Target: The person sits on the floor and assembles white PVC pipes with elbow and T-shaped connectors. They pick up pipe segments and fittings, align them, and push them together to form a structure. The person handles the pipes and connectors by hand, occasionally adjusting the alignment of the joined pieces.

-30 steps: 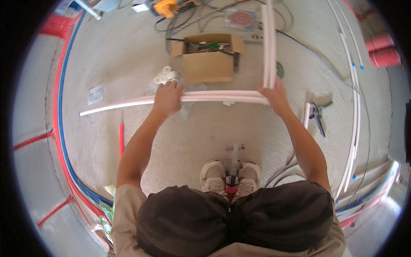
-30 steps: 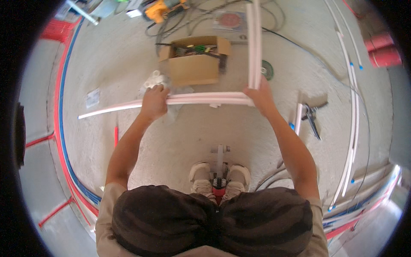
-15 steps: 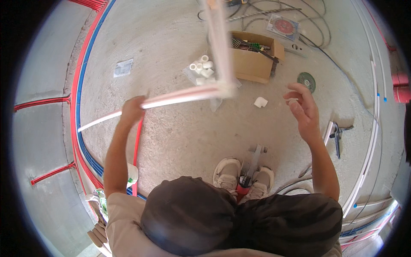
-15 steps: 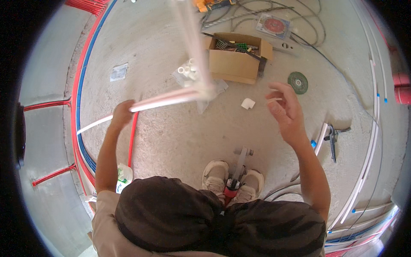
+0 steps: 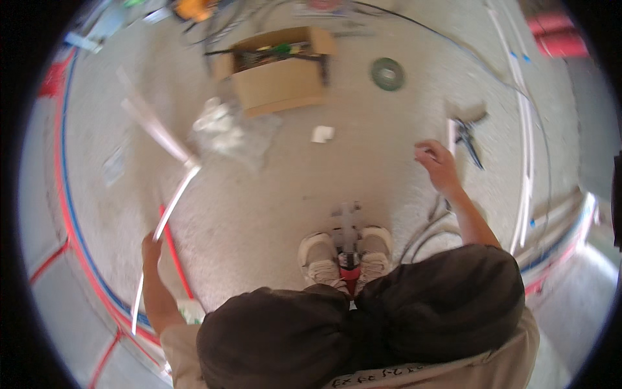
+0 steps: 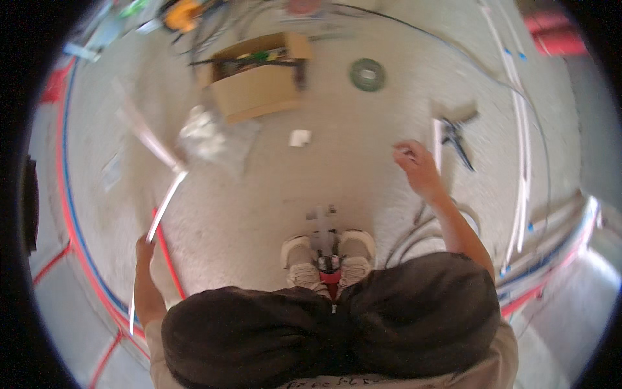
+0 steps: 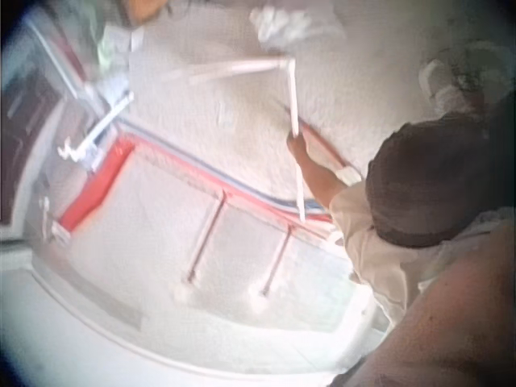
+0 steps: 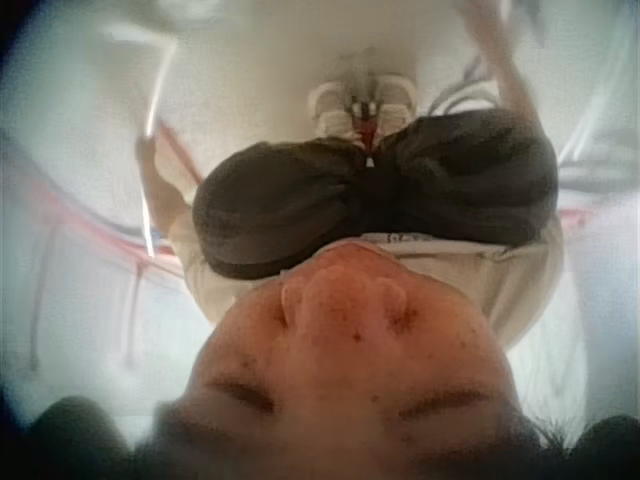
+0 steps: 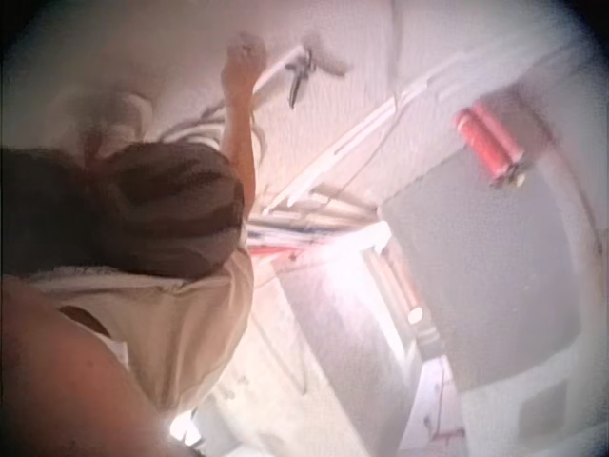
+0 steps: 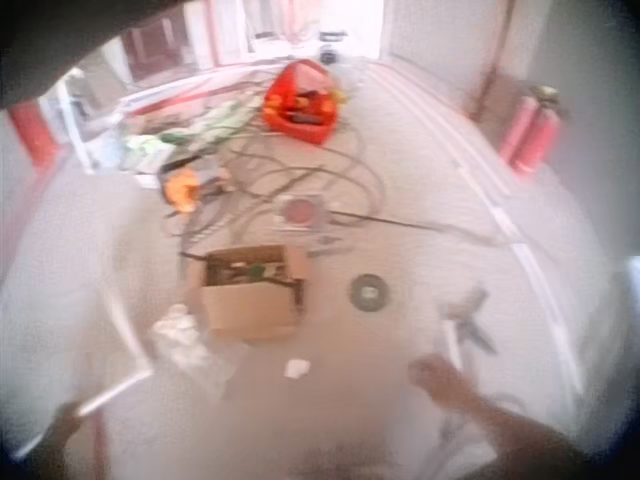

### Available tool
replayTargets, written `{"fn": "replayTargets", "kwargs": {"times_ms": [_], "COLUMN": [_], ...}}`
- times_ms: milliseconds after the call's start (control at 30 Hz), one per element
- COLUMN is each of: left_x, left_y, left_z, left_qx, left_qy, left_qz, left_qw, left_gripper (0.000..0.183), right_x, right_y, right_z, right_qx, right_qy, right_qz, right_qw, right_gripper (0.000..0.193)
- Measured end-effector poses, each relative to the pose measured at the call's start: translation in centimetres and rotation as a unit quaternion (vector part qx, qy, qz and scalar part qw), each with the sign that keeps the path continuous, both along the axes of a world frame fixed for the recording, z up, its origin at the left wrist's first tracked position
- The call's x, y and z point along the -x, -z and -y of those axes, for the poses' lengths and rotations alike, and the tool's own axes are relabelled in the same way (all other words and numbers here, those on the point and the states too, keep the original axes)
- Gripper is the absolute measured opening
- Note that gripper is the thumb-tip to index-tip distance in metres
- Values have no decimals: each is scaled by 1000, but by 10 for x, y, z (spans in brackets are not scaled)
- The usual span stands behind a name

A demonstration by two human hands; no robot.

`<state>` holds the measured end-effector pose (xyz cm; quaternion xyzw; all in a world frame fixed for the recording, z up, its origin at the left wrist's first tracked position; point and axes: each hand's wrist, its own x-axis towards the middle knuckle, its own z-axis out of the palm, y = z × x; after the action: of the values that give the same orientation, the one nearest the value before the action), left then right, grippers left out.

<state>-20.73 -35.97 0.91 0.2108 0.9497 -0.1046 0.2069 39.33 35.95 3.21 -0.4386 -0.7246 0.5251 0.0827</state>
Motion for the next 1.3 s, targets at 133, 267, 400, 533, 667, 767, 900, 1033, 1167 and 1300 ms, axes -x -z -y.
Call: {"fn": "replayTargets", "kwargs": {"times_ms": [133, 267, 400, 533, 667, 767, 900, 1033, 1167, 1300], "left_x": [14, 18, 5, -23, -51, -73, -116, -192, -262, -322], "left_y": [18, 26, 19, -6, -21, -19, -18, -63, -152, -229], "left_z": [15, 10, -11, -36, -57, -77, -127, -208, -239, -170], "left_qx": [-82, -125, -51, 11, 63, 62, -97, -181, -217, -118], "left_qy": [-11, -133, -112, 40, -10, 19, 38, 111, 103, -16], "left_qz": [31, 83, 37, -24, -153, -263, -233, -104, 135, 274], "left_qw": [996, 980, 992, 999, 986, 963, 967, 972, 961, 954], "left_gripper": [25, 16, 23, 41, 50, 48, 50, 54, 42, 24], "right_x": [-32, -51, -63, -74, -82, -84, -82, -114, -170, -195], "right_y": [-3, -4, 1, 6, 5, 3, -4, -44, -75, -83], "right_z": [9, 26, 31, 19, -9, -37, -35, 32, 103, 128], "right_qx": [-46, -3, 2, -35, -143, -177, -154, -1, 88, 59], "right_qy": [23, 54, 107, 190, 257, 272, 261, 197, 194, 181], "right_qz": [54, 84, 51, 53, 97, 124, 99, 146, 207, 322], "right_qw": [997, 995, 993, 980, 951, 938, 948, 969, 955, 928], "right_gripper": [28, 24, 23, 22, 23, 25, 30, 31, 44, 61]}}
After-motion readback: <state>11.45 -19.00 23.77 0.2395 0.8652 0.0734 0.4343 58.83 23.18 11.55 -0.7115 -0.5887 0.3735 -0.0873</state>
